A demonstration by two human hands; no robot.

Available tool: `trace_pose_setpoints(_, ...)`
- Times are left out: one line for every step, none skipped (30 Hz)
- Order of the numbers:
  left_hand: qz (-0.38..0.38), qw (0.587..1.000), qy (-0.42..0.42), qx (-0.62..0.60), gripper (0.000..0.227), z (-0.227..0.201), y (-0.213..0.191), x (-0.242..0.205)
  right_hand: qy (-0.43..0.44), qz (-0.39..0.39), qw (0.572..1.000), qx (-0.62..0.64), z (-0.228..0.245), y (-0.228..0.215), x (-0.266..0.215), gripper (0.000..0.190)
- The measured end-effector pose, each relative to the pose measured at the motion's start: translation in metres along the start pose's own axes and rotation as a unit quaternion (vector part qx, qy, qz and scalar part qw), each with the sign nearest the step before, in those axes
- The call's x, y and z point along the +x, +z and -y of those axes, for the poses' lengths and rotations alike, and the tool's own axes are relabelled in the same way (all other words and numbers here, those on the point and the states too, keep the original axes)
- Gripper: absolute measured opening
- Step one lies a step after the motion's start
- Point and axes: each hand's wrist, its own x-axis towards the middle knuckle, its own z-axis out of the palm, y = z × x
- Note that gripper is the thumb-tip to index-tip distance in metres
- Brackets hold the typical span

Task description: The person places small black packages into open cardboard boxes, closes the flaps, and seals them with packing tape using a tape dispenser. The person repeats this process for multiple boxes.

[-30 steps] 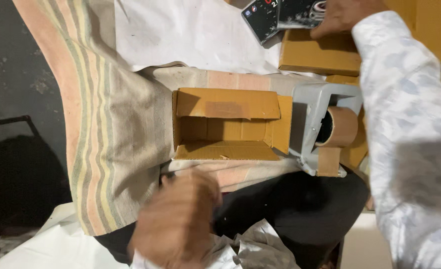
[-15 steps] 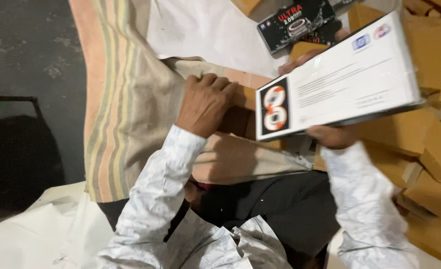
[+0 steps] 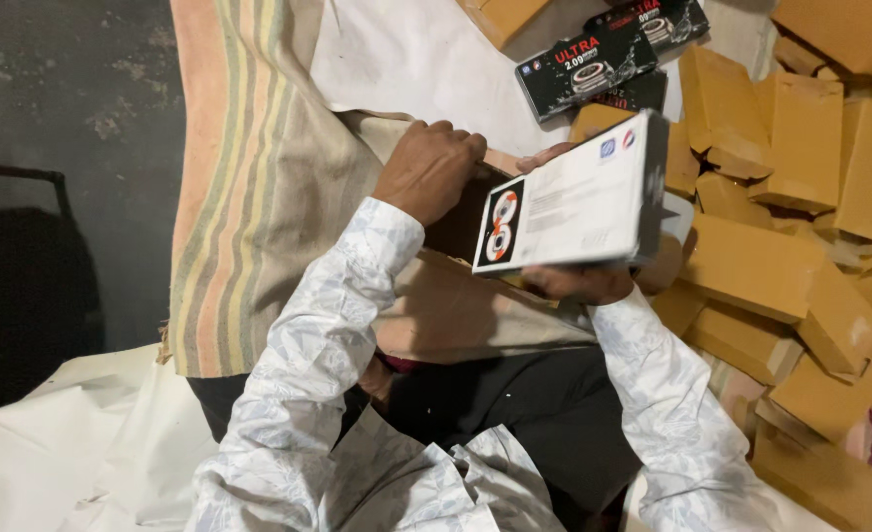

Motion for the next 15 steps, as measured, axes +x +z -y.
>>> trace_pose_setpoints(0.013, 1.000, -0.003, -0.016, 0.020, 0.001, -0.001, -0.001, 0.021, -0.006, 1.000, 0.011, -0.005, -0.001, 0.002, 0.101)
trace_pose_setpoints(-0.007, 1.000, -0.001, -0.023, 0.017, 0.001, -0.001, -0.001, 0.043, -0.012, 0.999, 0.022, -0.010, -0.002, 0.003, 0.099)
trace_pose_setpoints(-0.025, 0.999, 0.002, -0.031, 0.015, 0.001, -0.001, -0.003, 0.045, -0.022, 0.997, 0.058, -0.013, -0.001, 0.003, 0.100)
trace_pose_setpoints(-0.043, 0.998, 0.004, -0.038, 0.014, 0.001, -0.001, -0.004, 0.047, -0.031, 0.994, 0.095, -0.016, -0.001, 0.003, 0.102)
trace_pose_setpoints(-0.035, 0.999, 0.000, -0.026, 0.010, 0.000, 0.000, -0.005, 0.044, -0.028, 0.996, 0.073, -0.016, 0.000, 0.001, 0.104)
trace_pose_setpoints(-0.028, 1.000, -0.005, -0.013, 0.008, 0.000, 0.001, -0.005, 0.041, -0.025, 0.998, 0.052, -0.015, 0.003, -0.001, 0.105)
trace_pose_setpoints(-0.019, 1.000, -0.008, -0.003, 0.009, -0.002, 0.004, -0.005, 0.039, -0.024, 0.999, 0.028, -0.012, 0.004, -0.005, 0.107)
trace_pose_setpoints(-0.017, 1.000, -0.003, -0.008, 0.012, -0.004, 0.005, -0.005, 0.045, -0.008, 0.995, -0.086, -0.008, 0.004, -0.007, 0.109)
trace_pose_setpoints(-0.015, 1.000, 0.001, -0.009, 0.015, -0.002, 0.005, -0.004, 0.048, 0.010, 0.979, -0.196, -0.004, 0.005, -0.006, 0.112)
trace_pose_setpoints(-0.014, 1.000, 0.005, -0.010, 0.018, -0.001, 0.003, -0.004, 0.050, 0.027, 0.951, -0.302, 0.001, 0.007, -0.004, 0.114)
trace_pose_setpoints(-0.035, 0.998, 0.003, -0.055, 0.018, 0.001, 0.001, -0.004, 0.028, 0.074, 0.937, -0.340, 0.005, 0.008, 0.000, 0.117)
trace_pose_setpoints(-0.056, 0.993, 0.000, -0.100, 0.018, 0.003, -0.001, -0.004, 0.006, 0.121, 0.918, -0.377, 0.009, 0.008, 0.005, 0.120)
trace_pose_setpoints(-0.076, 0.986, -0.004, -0.146, 0.018, 0.003, -0.003, -0.007, -0.013, 0.169, 0.896, -0.410, 0.014, 0.009, 0.006, 0.123)
trace_pose_setpoints(-0.068, 0.981, -0.024, -0.181, 0.018, 0.004, -0.004, -0.009, -0.035, 0.170, 0.884, -0.433, 0.019, 0.010, 0.006, 0.120)
trace_pose_setpoints(-0.060, 0.974, -0.044, -0.216, 0.018, 0.004, -0.005, -0.011, -0.057, 0.170, 0.871, -0.457, 0.024, 0.011, 0.003, 0.119)
